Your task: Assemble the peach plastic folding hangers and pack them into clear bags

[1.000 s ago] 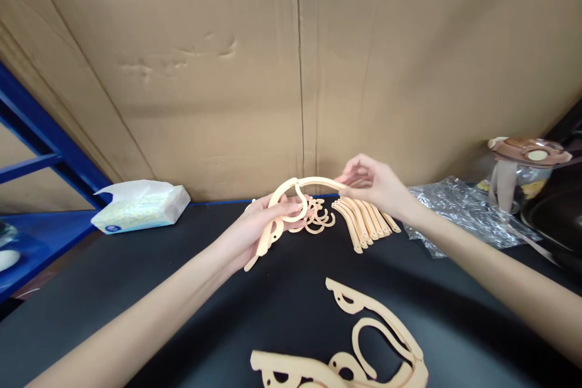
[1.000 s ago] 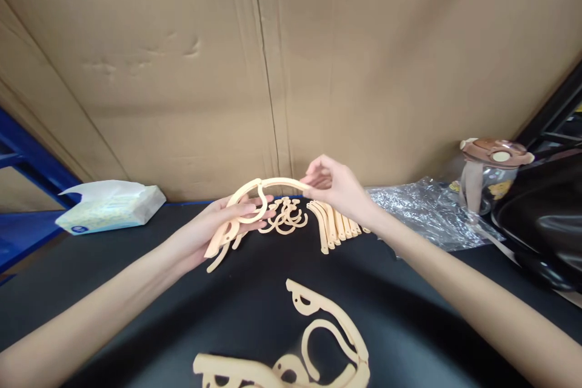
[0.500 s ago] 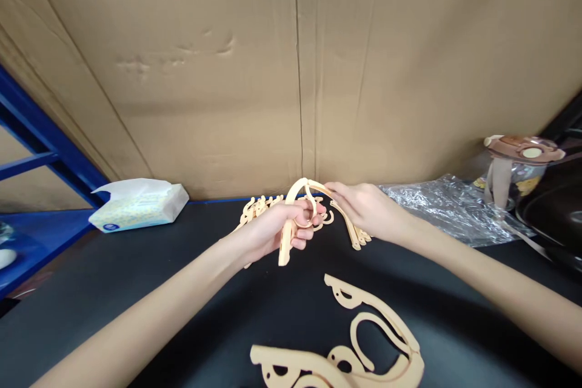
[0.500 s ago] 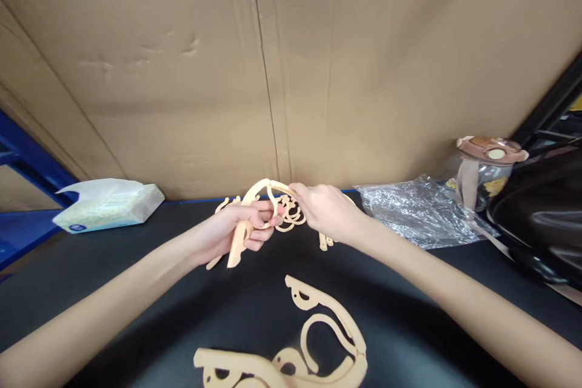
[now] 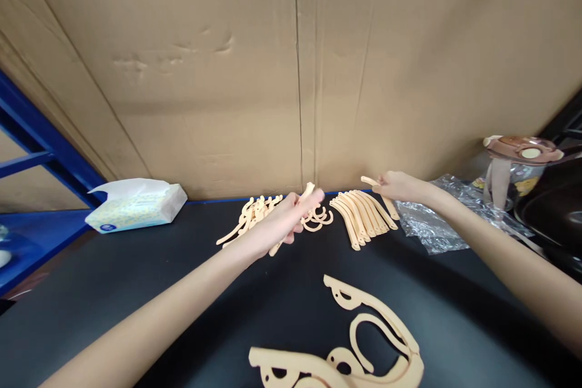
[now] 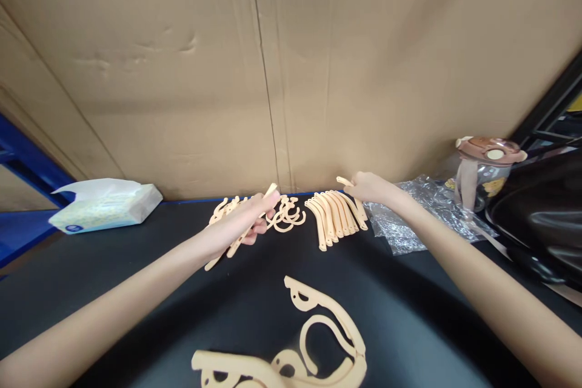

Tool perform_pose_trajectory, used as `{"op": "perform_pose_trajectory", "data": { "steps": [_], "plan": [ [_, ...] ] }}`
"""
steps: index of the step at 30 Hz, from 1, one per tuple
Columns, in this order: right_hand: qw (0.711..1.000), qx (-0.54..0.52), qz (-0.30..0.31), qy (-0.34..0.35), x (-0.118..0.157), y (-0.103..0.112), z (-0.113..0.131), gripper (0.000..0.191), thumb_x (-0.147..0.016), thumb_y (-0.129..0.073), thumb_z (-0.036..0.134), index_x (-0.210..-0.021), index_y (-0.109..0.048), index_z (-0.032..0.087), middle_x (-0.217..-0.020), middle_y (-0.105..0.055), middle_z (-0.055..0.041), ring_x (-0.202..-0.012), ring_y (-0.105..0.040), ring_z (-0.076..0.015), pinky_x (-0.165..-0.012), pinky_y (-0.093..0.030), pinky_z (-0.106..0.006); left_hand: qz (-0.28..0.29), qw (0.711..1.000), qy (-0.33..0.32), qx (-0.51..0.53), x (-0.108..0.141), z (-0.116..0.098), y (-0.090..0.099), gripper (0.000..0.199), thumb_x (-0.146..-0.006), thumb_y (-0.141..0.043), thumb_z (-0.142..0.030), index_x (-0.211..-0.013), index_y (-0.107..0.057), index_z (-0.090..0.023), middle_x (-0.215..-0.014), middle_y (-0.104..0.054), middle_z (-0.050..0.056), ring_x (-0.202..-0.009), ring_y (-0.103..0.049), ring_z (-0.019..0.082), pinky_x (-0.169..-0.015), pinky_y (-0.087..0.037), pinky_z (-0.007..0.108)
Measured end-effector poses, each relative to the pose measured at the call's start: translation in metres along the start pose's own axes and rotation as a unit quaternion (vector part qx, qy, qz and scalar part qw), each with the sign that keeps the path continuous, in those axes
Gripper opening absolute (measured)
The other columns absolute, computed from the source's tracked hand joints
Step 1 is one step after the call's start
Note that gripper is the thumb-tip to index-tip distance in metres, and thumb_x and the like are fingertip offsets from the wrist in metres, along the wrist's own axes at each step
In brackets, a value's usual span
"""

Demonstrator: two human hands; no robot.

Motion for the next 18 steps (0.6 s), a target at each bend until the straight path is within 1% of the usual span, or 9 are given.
{"op": "perform_pose_trajectory", "data": {
  "steps": [2,3,4,6,8,10,12,15,18],
  "plan": [
    [0.999,0.001,0.037,-0.004,-0.001,-0.008,0.000,0.030,-0.079,-0.048,0.027,-0.052,-0.054,0.015,-0.047,-0.053,-0.0060,-0.047,-0.051,-0.0169,-0.049,-0.032,-0.028,0.004,0.997,0.016,-0.080,0.003,-0.001,-0.011,0.033,-0.075,-0.059,-0.049,-0.086,-0.047,-0.020,-0.071,-0.047,-0.003,-0.059,-0.044,0.012,-0.048,-0.031,0.023],
    [0.999,-0.002,0.054,-0.005,0.000,-0.011,0.000,0.031,-0.078,-0.048,0.026,-0.049,-0.054,0.015,-0.044,-0.052,-0.0056,-0.045,-0.051,-0.0164,-0.048,-0.033,-0.027,0.005,0.993,0.008,-0.122,0.005,-0.002,-0.018,0.029,-0.074,-0.060,-0.042,-0.084,-0.045,-0.020,-0.072,-0.048,-0.003,-0.060,-0.045,0.013,-0.051,-0.032,0.023],
    [0.997,-0.006,0.070,-0.005,0.000,-0.013,0.001,0.030,-0.077,-0.049,0.026,-0.049,-0.055,0.015,-0.043,-0.052,-0.0054,-0.043,-0.050,-0.0157,-0.047,-0.034,-0.027,0.012,0.988,-0.012,-0.155,0.008,-0.004,-0.026,0.023,-0.073,-0.060,-0.035,-0.082,-0.044,-0.021,-0.073,-0.049,-0.003,-0.062,-0.046,0.013,-0.053,-0.034,0.024],
    [0.995,-0.020,0.097,-0.005,0.002,-0.015,0.003,0.026,-0.076,-0.050,0.024,-0.054,-0.059,0.014,-0.045,-0.055,-0.0053,-0.039,-0.049,-0.0142,-0.046,-0.037,-0.027,0.034,0.976,-0.073,-0.204,0.013,-0.007,-0.042,0.016,-0.071,-0.055,-0.021,-0.079,-0.041,-0.021,-0.078,-0.052,-0.001,-0.067,-0.049,0.015,-0.058,-0.036,0.026],
    [0.993,-0.035,0.112,-0.007,0.003,-0.015,0.004,0.022,-0.077,-0.049,0.024,-0.064,-0.063,0.013,-0.051,-0.060,-0.0055,-0.038,-0.050,-0.0130,-0.043,-0.038,-0.026,0.046,0.957,-0.129,-0.255,0.014,-0.009,-0.057,0.018,-0.069,-0.050,-0.014,-0.081,-0.040,-0.021,-0.085,-0.055,0.002,-0.073,-0.053,0.017,-0.062,-0.040,0.027],
    [0.993,-0.046,0.111,-0.012,0.003,-0.014,0.004,0.021,-0.079,-0.049,0.025,-0.074,-0.065,0.012,-0.057,-0.064,-0.0059,-0.039,-0.052,-0.0129,-0.040,-0.039,-0.025,0.043,0.937,-0.158,-0.307,0.011,-0.009,-0.069,0.020,-0.069,-0.051,-0.013,-0.084,-0.040,-0.020,-0.092,-0.056,0.006,-0.080,-0.055,0.020,-0.065,-0.042,0.029],
    [0.993,-0.052,0.102,-0.019,0.003,-0.013,0.003,0.020,-0.079,-0.051,0.027,-0.082,-0.065,0.012,-0.063,-0.065,-0.0066,-0.042,-0.055,-0.0138,-0.038,-0.040,-0.025,0.034,0.924,-0.165,-0.342,0.005,-0.009,-0.078,0.023,-0.071,-0.056,-0.017,-0.089,-0.042,-0.019,-0.097,-0.057,0.009,-0.086,-0.056,0.024,-0.070,-0.044,0.032],
    [0.993,-0.065,0.097,-0.027,0.003,-0.013,0.002,0.020,-0.080,-0.054,0.027,-0.091,-0.062,0.012,-0.073,-0.066,-0.0084,-0.046,-0.059,-0.0149,-0.037,-0.044,-0.024,0.015,0.916,-0.162,-0.367,-0.008,-0.008,-0.087,0.031,-0.073,-0.061,-0.025,-0.097,-0.044,-0.016,-0.101,-0.056,0.014,-0.094,-0.054,0.030,-0.077,-0.044,0.039],
    [0.991,-0.085,0.100,-0.026,0.004,-0.015,0.004,0.020,-0.083,-0.051,0.022,-0.098,-0.059,0.012,-0.077,-0.066,-0.0088,-0.050,-0.062,-0.0144,-0.038,-0.047,-0.023,0.009,0.909,-0.165,-0.383,-0.017,-0.008,-0.091,0.031,-0.077,-0.058,-0.027,-0.101,-0.044,-0.014,-0.103,-0.057,0.017,-0.098,-0.053,0.032,-0.080,-0.044,0.041]
  ]
}}
Point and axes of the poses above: each hand's wrist, its own x-axis away from the middle knuckle, its own y-axis out of the back of the hand, z = x × y, the point moved 2 cm from there along -x, towards the middle knuckle
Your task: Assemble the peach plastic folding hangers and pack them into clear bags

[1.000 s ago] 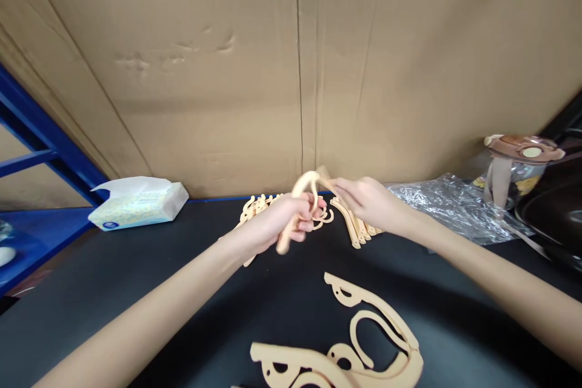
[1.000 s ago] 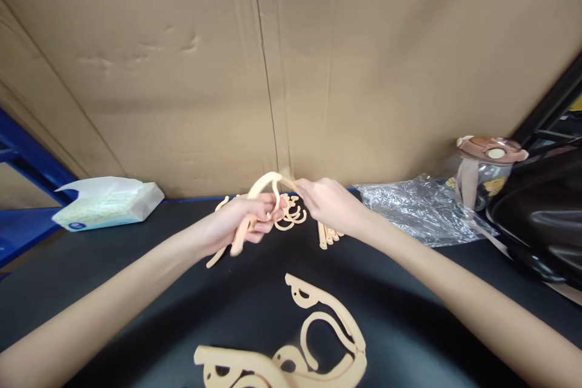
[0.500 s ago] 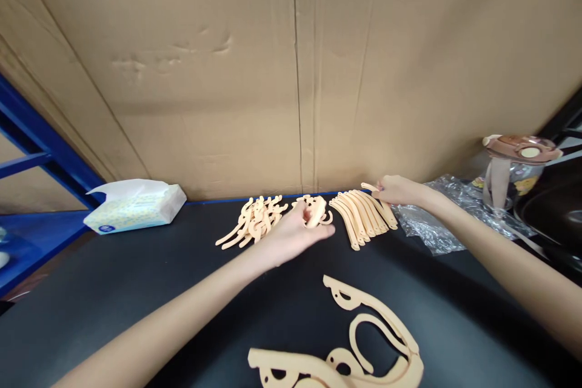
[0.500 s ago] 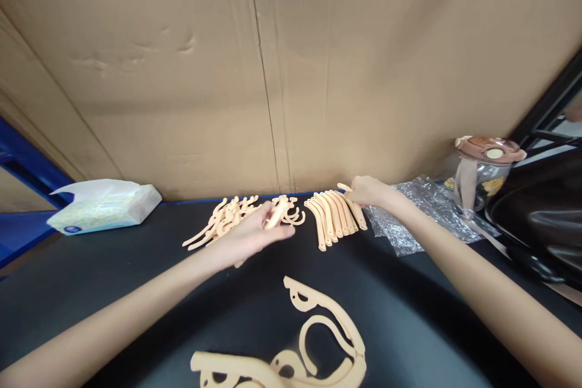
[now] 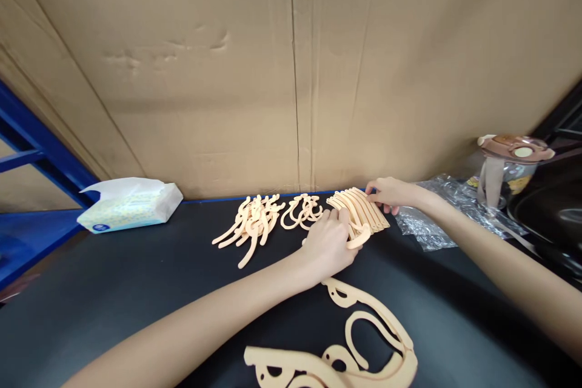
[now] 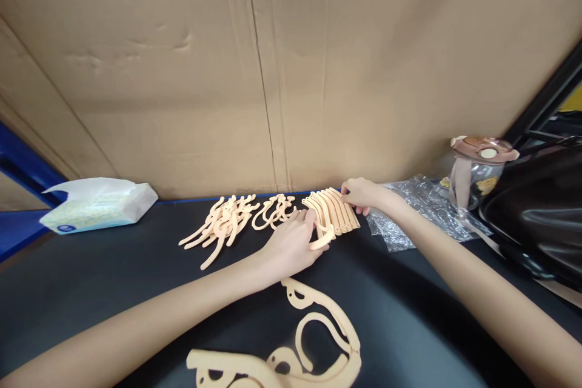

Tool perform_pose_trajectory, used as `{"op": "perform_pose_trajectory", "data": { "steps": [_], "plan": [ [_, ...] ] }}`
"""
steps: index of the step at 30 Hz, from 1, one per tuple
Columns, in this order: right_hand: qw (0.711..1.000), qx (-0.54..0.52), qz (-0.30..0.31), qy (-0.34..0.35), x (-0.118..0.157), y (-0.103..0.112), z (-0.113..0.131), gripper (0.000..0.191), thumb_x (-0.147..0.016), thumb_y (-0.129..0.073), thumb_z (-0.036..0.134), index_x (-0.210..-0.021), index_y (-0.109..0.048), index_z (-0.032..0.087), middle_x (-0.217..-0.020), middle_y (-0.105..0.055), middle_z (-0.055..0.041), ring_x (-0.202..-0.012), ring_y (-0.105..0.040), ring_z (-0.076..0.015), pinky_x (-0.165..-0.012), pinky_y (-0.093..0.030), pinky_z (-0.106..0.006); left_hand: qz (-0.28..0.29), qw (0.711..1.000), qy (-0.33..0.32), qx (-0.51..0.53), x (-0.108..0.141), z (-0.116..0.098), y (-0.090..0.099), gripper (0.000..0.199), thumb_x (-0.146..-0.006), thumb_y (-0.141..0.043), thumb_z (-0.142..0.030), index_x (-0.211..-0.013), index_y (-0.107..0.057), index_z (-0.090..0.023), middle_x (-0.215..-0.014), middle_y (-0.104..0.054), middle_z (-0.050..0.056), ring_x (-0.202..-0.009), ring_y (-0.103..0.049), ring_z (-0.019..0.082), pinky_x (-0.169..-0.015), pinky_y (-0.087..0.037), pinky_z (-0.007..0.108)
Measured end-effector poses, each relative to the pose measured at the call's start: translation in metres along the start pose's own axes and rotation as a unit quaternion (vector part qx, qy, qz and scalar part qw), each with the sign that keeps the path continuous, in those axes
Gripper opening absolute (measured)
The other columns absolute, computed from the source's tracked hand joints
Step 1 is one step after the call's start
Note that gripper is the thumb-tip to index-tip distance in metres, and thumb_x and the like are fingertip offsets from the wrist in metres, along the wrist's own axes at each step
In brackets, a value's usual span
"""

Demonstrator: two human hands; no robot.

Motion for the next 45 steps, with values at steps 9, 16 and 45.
{"op": "perform_pose_trajectory", "data": {
  "steps": [9,16,45],
  "plan": [
    [1.000,0.007,-0.009,-0.014,0.004,0.002,0.004,0.024,-0.086,-0.043,0.022,-0.090,-0.064,0.010,-0.059,-0.064,-0.0064,-0.037,-0.056,-0.0146,-0.040,-0.045,-0.027,-0.005,1.000,-0.005,-0.013,0.002,0.002,0.004,0.028,-0.080,-0.059,-0.030,-0.098,-0.043,-0.016,-0.098,-0.057,0.014,-0.095,-0.055,0.030,-0.077,-0.043,0.038],
    [0.985,-0.118,-0.046,0.119,0.037,0.010,0.048,0.046,-0.092,-0.036,0.049,-0.078,-0.066,0.017,-0.069,-0.069,-0.0062,-0.054,-0.062,-0.0147,-0.054,-0.046,-0.025,-0.091,0.975,0.065,0.191,0.002,0.012,0.046,0.033,-0.094,-0.030,-0.050,-0.080,-0.039,-0.021,-0.076,-0.056,0.003,-0.071,-0.059,0.021,-0.062,-0.043,0.032],
    [0.861,0.202,-0.354,0.305,0.073,-0.013,0.088,0.024,-0.088,-0.039,0.009,-0.102,-0.058,0.014,-0.082,-0.065,-0.0089,-0.072,-0.059,-0.0192,-0.054,-0.032,-0.027,-0.102,0.981,-0.004,0.167,0.031,0.038,0.083,0.036,-0.098,-0.024,-0.038,-0.070,-0.038,-0.021,-0.064,-0.043,-0.003,-0.059,-0.043,0.014,-0.059,-0.032,0.025]
  ]
}}
Point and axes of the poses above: each hand's wrist, its own x-axis away from the middle knuckle, its own y-axis out of the back of the hand, z = x × y, the point moved 2 cm from there along -x, towards the middle knuckle
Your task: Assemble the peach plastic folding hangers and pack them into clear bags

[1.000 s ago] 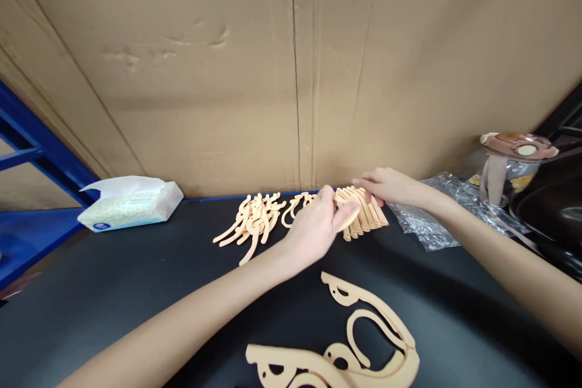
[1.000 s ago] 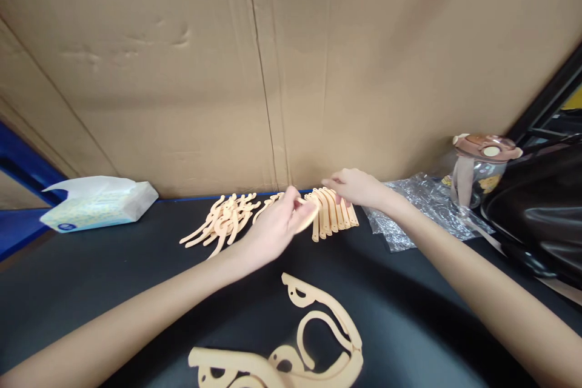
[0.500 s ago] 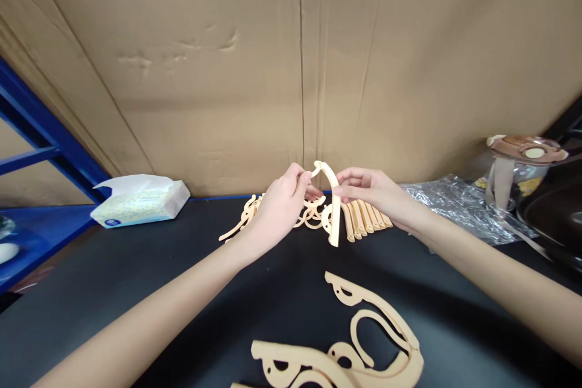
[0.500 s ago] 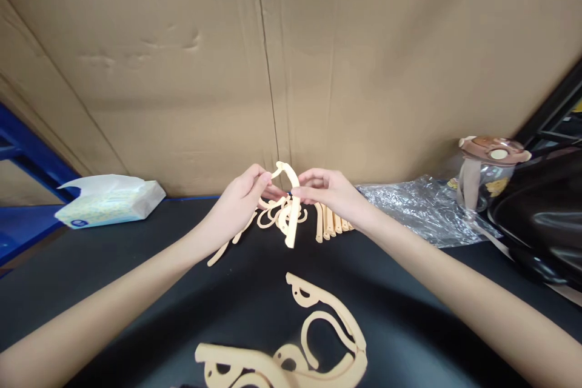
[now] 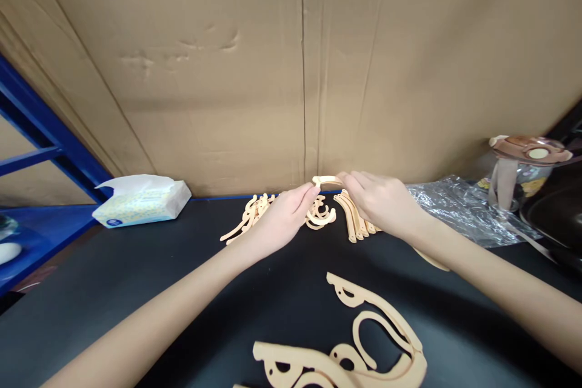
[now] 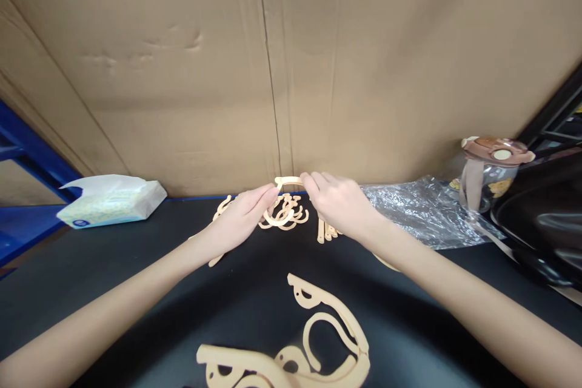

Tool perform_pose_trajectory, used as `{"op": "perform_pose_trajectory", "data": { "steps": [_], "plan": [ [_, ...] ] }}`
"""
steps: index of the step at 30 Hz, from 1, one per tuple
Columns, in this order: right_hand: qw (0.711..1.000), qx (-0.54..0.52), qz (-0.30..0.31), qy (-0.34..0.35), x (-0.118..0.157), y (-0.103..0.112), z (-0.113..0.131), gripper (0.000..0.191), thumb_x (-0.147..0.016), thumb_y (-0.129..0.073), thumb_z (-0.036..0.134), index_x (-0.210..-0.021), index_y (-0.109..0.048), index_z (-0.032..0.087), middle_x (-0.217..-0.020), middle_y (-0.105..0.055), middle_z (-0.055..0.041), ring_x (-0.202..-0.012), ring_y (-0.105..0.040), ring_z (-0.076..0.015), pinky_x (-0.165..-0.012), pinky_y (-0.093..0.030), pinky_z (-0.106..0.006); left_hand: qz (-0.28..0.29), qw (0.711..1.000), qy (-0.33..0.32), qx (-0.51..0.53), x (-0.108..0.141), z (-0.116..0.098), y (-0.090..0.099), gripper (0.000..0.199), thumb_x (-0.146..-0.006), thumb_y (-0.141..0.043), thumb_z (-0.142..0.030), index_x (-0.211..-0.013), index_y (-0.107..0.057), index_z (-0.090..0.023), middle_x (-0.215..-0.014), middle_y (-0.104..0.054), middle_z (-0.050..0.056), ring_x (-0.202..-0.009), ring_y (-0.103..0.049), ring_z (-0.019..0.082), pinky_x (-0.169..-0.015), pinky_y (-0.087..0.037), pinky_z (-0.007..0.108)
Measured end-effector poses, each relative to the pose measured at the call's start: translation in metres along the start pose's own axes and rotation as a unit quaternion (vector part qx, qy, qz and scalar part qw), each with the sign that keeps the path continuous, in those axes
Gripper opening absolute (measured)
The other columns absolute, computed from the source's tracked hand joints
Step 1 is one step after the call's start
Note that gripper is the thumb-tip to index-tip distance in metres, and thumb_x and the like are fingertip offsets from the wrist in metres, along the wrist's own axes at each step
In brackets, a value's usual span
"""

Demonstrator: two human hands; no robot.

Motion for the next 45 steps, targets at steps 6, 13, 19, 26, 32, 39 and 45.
{"op": "perform_pose_trajectory", "data": {
  "steps": [6,13,19,26,32,39,45],
  "plan": [
    [0.987,-0.120,0.078,-0.070,-0.001,-0.018,-0.005,0.021,-0.088,-0.037,0.014,-0.080,-0.057,0.015,-0.055,-0.055,-0.0020,-0.046,-0.048,-0.0138,-0.047,-0.024,-0.026,-0.022,0.986,0.070,-0.151,0.002,0.010,-0.017,0.032,-0.099,-0.019,-0.036,-0.083,-0.042,-0.021,-0.058,-0.045,-0.003,-0.052,-0.048,0.017,-0.054,-0.030,0.027],
    [0.804,-0.532,-0.022,-0.265,-0.011,-0.012,-0.036,0.019,-0.086,-0.042,0.029,-0.085,-0.057,0.017,-0.052,-0.049,0.0047,-0.042,-0.042,-0.0092,-0.043,-0.031,-0.022,-0.007,0.978,0.118,-0.171,-0.007,0.043,-0.023,0.038,-0.097,-0.026,-0.037,-0.075,-0.052,-0.019,-0.068,-0.060,0.005,-0.066,-0.059,0.023,-0.061,-0.036,0.029],
    [0.649,-0.671,-0.127,-0.336,-0.011,-0.009,-0.036,0.011,-0.074,-0.056,0.026,-0.080,-0.051,0.018,-0.071,-0.065,-0.0023,-0.058,-0.059,-0.0116,-0.048,-0.045,-0.021,-0.019,0.981,0.159,-0.113,-0.007,0.035,-0.015,0.046,-0.095,-0.025,-0.048,-0.096,-0.058,-0.015,-0.077,-0.065,0.009,-0.079,-0.062,0.025,-0.068,-0.041,0.032],
    [0.773,-0.559,-0.163,-0.253,-0.007,-0.007,-0.039,0.024,-0.069,-0.067,0.023,-0.085,-0.050,0.023,-0.073,-0.061,0.0037,-0.072,-0.064,-0.0153,-0.063,-0.052,-0.029,0.079,0.902,0.176,0.386,-0.010,0.024,-0.010,0.030,-0.086,-0.055,-0.043,-0.083,-0.059,-0.013,-0.087,-0.063,0.006,-0.077,-0.061,0.014,-0.070,-0.047,0.025],
    [0.994,-0.088,-0.015,-0.056,-0.006,0.000,-0.024,0.015,-0.088,-0.053,0.029,-0.091,-0.066,0.022,-0.079,-0.071,-0.0012,-0.070,-0.064,-0.0176,-0.056,-0.037,-0.026,0.010,0.902,0.192,0.387,-0.012,0.031,-0.010,0.020,-0.091,-0.047,-0.032,-0.082,-0.053,-0.016,-0.060,-0.048,-0.004,-0.043,-0.043,0.005,-0.038,-0.034,0.015],
    [0.993,0.024,0.047,0.104,-0.002,-0.011,-0.002,0.031,-0.098,-0.035,0.031,-0.091,-0.062,0.016,-0.076,-0.069,-0.0058,-0.061,-0.061,-0.0163,-0.050,-0.027,-0.026,0.075,0.905,0.225,0.353,-0.006,0.017,-0.015,0.018,-0.090,-0.045,-0.028,-0.078,-0.052,-0.016,-0.051,-0.041,-0.006,-0.036,-0.034,0.005,-0.030,-0.022,0.014],
    [0.992,-0.083,0.093,0.016,0.002,-0.020,0.008,0.029,-0.095,-0.034,0.019,-0.078,-0.056,0.016,-0.059,-0.062,-0.0037,-0.049,-0.056,-0.0140,-0.049,-0.030,-0.024,0.042,0.917,0.238,0.318,0.002,0.004,-0.035,0.023,-0.096,-0.027,-0.034,-0.080,-0.039,-0.021,-0.054,-0.030,-0.009,-0.037,-0.027,0.006,-0.036,-0.021,0.015]
  ]
}}
Point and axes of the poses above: each hand's wrist, its own x-axis away from the middle knuckle, its own y-axis out of the back of the hand, z = x × y, the point moved 2 cm from there along -x, towards the middle knuckle
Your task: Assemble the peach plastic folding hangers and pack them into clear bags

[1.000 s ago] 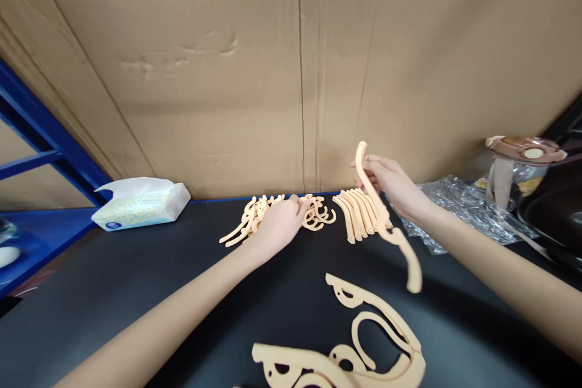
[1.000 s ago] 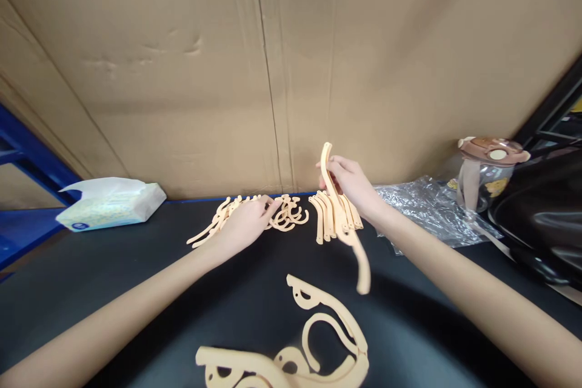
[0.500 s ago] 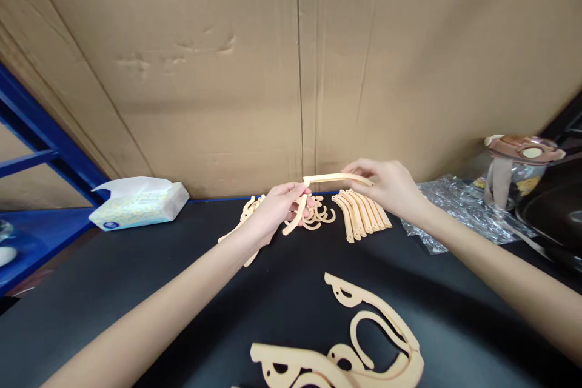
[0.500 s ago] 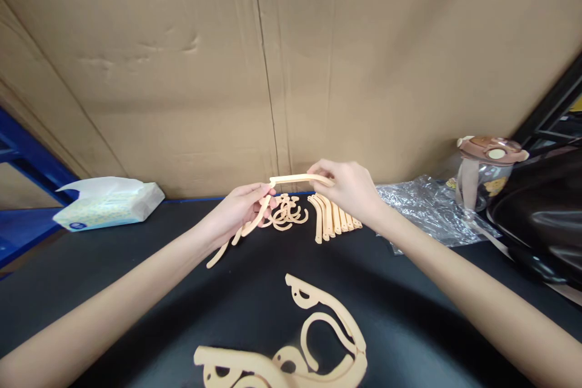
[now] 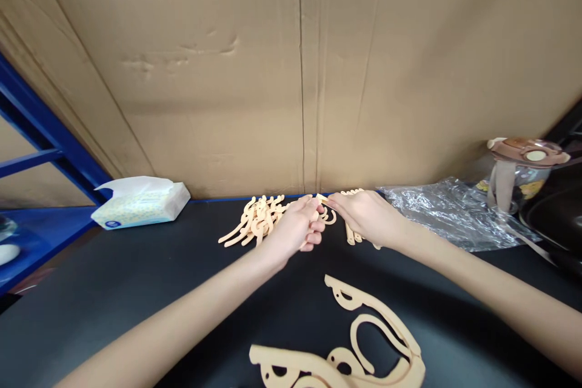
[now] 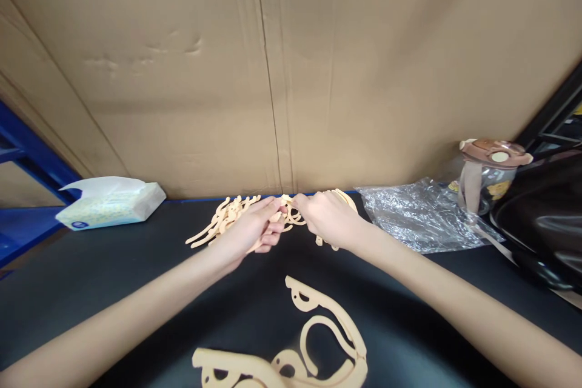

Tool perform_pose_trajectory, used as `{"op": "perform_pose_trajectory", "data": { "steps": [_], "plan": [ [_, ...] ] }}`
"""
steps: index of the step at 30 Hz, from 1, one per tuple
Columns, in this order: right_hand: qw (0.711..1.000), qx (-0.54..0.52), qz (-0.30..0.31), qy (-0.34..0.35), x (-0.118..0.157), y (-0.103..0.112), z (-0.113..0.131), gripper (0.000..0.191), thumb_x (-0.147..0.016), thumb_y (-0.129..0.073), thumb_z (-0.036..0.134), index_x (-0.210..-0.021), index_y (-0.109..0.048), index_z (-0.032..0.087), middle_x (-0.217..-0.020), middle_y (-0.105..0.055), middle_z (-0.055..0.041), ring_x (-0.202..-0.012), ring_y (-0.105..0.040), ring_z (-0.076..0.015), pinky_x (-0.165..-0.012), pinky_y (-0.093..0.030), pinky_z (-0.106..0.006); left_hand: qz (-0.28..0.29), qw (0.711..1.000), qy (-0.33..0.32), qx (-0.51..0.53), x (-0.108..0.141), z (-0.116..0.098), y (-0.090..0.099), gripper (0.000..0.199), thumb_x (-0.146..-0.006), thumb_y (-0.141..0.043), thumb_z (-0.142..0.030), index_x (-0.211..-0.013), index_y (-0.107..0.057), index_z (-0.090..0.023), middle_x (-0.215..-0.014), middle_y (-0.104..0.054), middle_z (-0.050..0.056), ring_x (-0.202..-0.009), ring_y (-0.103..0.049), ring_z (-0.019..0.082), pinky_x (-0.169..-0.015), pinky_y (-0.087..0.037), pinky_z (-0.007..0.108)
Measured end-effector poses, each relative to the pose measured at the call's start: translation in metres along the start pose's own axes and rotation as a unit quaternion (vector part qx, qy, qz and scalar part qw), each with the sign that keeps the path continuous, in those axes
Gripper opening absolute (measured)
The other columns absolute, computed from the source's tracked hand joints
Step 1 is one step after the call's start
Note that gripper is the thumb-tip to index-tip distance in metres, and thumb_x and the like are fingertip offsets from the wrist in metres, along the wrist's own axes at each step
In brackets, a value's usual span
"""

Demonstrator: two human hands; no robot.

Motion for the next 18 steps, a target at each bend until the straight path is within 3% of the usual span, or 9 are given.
{"op": "perform_pose_trajectory", "data": {
  "steps": [2,4,6,8,10,12,15,18],
  "plan": [
    [0.988,-0.147,0.026,-0.045,-0.001,-0.006,0.000,0.033,-0.095,-0.031,0.022,-0.072,-0.054,0.017,-0.054,-0.059,-0.0002,-0.042,-0.053,-0.0113,-0.047,-0.033,-0.022,-0.034,0.999,-0.024,-0.017,0.007,0.006,-0.009,0.022,-0.096,-0.026,-0.035,-0.081,-0.036,-0.022,-0.056,-0.030,-0.008,-0.040,-0.030,0.008,-0.040,-0.023,0.017],
    [0.945,-0.307,0.041,-0.103,-0.003,-0.013,-0.005,0.036,-0.095,-0.028,0.028,-0.072,-0.053,0.018,-0.050,-0.055,0.0032,-0.036,-0.050,-0.0098,-0.043,-0.035,-0.021,-0.066,0.989,-0.082,-0.105,0.016,0.008,-0.014,0.017,-0.096,-0.032,-0.033,-0.085,-0.039,-0.022,-0.057,-0.036,-0.007,-0.045,-0.035,0.010,-0.046,-0.027,0.020],
    [0.899,-0.409,-0.002,-0.155,-0.007,-0.016,-0.016,0.035,-0.094,-0.030,0.036,-0.079,-0.056,0.018,-0.048,-0.051,0.0054,-0.034,-0.048,-0.0101,-0.040,-0.036,-0.022,-0.092,0.953,-0.147,-0.248,0.022,0.003,-0.011,0.017,-0.095,-0.033,-0.033,-0.088,-0.044,-0.022,-0.059,-0.043,-0.005,-0.050,-0.042,0.012,-0.052,-0.030,0.023],
    [0.878,-0.433,-0.091,-0.183,-0.011,-0.011,-0.030,0.037,-0.093,-0.034,0.043,-0.088,-0.060,0.017,-0.048,-0.046,0.0065,-0.037,-0.047,-0.0101,-0.043,-0.037,-0.022,-0.116,0.910,-0.178,-0.355,0.020,-0.007,0.004,0.027,-0.096,-0.030,-0.036,-0.087,-0.051,-0.022,-0.067,-0.052,-0.002,-0.060,-0.051,0.015,-0.059,-0.035,0.026],
    [0.881,-0.404,-0.161,-0.185,-0.012,0.001,-0.039,0.039,-0.092,-0.037,0.046,-0.090,-0.061,0.017,-0.051,-0.044,0.0058,-0.044,-0.046,-0.0101,-0.047,-0.037,-0.023,-0.143,0.896,-0.177,-0.382,0.010,-0.016,0.031,0.033,-0.093,-0.036,-0.040,-0.081,-0.060,-0.021,-0.087,-0.059,0.001,-0.077,-0.057,0.018,-0.069,-0.038,0.027],
    [0.900,-0.349,-0.194,-0.171,-0.012,0.016,-0.041,0.034,-0.091,-0.041,0.045,-0.089,-0.061,0.018,-0.059,-0.050,0.0034,-0.054,-0.049,-0.0113,-0.052,-0.038,-0.024,-0.147,0.900,-0.134,-0.388,-0.005,-0.019,0.064,0.033,-0.089,-0.042,-0.043,-0.082,-0.066,-0.021,-0.084,-0.062,0.002,-0.081,-0.058,0.020,-0.071,-0.040,0.028],
    [0.931,-0.277,-0.196,-0.134,-0.005,0.030,-0.033,0.026,-0.091,-0.046,0.041,-0.092,-0.060,0.020,-0.080,-0.063,-0.0018,-0.072,-0.059,-0.0154,-0.061,-0.045,-0.027,-0.151,0.900,-0.091,-0.398,-0.022,-0.009,0.107,0.032,-0.082,-0.051,-0.044,-0.077,-0.067,-0.017,-0.068,-0.063,0.003,-0.068,-0.059,0.021,-0.061,-0.041,0.027],
    [0.961,-0.212,-0.164,-0.075,0.006,0.022,-0.024,0.021,-0.093,-0.045,0.035,-0.097,-0.059,0.020,-0.094,-0.068,-0.0048,-0.085,-0.064,-0.0192,-0.074,-0.050,-0.033,-0.192,0.883,-0.073,-0.423,-0.024,0.008,0.124,0.026,-0.077,-0.058,-0.040,-0.087,-0.065,-0.016,-0.077,-0.066,0.005,-0.073,-0.060,0.023,-0.065,-0.043,0.029]
  ]
}}
Point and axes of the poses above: each hand's wrist, its own x-axis away from the middle knuckle, its own y-axis out of the back of the hand, z = x × y, the point moved 2 cm from there along -x, towards the middle knuckle
